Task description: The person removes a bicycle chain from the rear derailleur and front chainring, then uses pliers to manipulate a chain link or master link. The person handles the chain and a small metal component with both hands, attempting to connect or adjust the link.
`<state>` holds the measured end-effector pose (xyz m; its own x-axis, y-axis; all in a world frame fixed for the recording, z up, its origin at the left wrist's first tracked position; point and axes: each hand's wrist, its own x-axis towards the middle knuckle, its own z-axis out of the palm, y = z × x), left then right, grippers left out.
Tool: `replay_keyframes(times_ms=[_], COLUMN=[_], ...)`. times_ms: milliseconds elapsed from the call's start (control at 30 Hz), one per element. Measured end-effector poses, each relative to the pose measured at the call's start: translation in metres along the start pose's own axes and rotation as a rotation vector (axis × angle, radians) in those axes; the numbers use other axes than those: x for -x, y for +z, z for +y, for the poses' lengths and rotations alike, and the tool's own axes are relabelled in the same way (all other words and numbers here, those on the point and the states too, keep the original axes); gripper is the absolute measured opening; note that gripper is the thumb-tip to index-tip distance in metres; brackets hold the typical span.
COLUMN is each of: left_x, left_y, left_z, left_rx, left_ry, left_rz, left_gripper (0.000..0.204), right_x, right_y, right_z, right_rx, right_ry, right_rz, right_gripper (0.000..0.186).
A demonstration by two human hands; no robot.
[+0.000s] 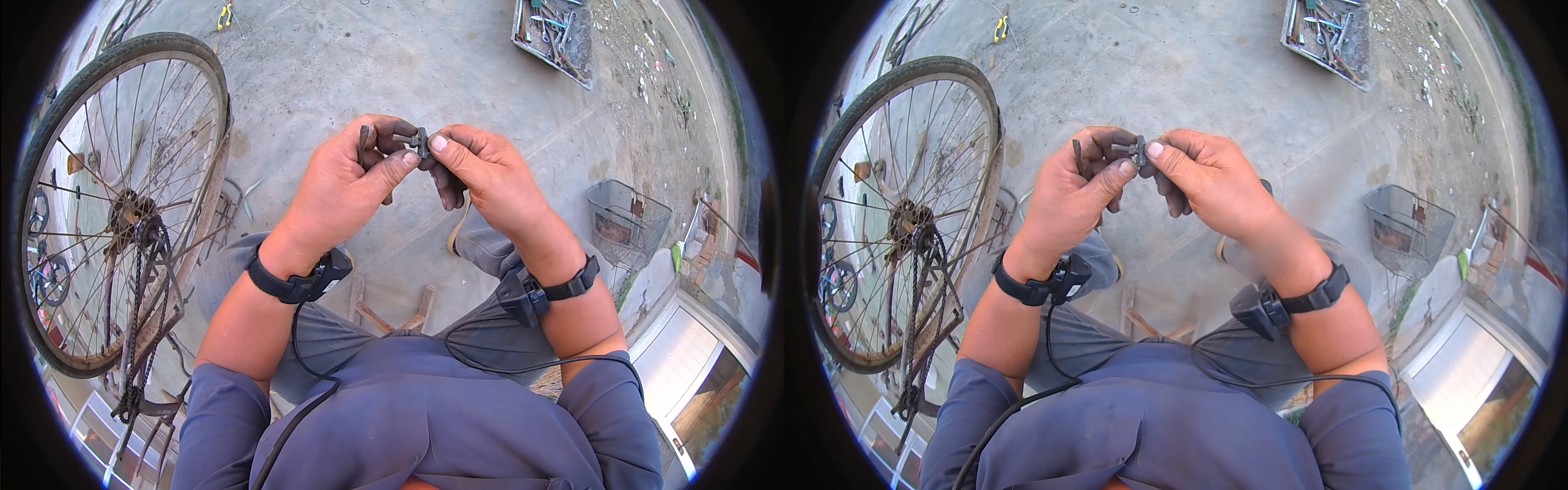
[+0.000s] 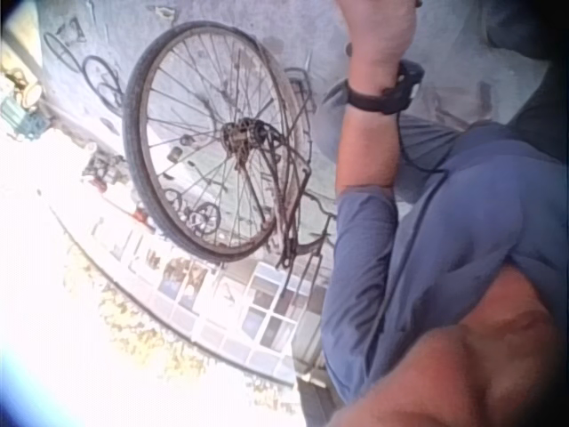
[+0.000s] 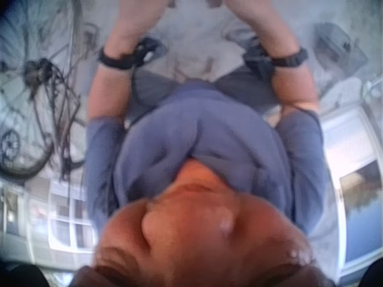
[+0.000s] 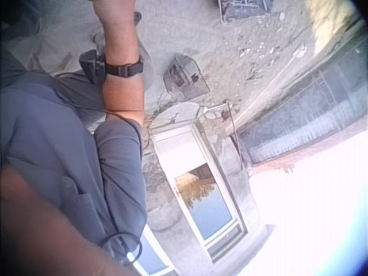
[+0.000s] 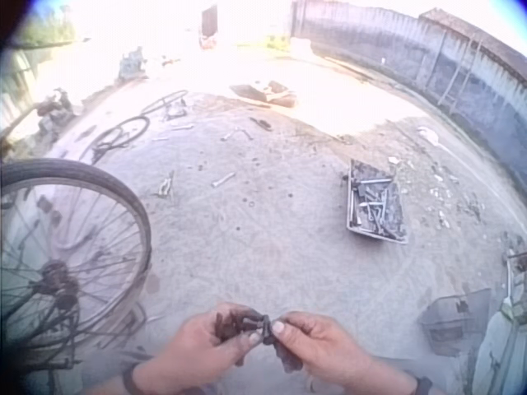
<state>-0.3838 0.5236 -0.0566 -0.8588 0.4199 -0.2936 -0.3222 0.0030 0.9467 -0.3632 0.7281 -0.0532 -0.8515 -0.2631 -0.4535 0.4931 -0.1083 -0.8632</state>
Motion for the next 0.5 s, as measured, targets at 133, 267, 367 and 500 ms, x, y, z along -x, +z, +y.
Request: replay_keyframes(times_ms=[133,267,367,500], left_x=[0.0000,0.0016,0.0029,0.0049], left_y=[-0.0007,-0.0037,-0.0020,0.0002], left_z=[-0.0036,-0.0029,-0.0020,-0.0022], left_rx=[-0.033,-0.025,-0.027,-0.070], left_ry=[0.068,0.044,0.085,0.142], left_rz=[-0.014,-0.027,-0.021,-0.020], left_gripper=[0.026,0.026,0.029,0.037], right_x=[0.0016,0.0030,0.0042,0.0051], right_y=[0.0002,0.0001,-0.0012,-0.0008], right_z=[-0.0004,-0.0025,-0.0045,-0.0044], right_rx=[0.048,0.050,0.083,0.260], right_ry=[-0.012,-0.051,-0.067,-0.133], right_rz=[-0.012,-0.034,-0.045,-0.018], right_gripper=[0.034,0.031,0.028,0.022])
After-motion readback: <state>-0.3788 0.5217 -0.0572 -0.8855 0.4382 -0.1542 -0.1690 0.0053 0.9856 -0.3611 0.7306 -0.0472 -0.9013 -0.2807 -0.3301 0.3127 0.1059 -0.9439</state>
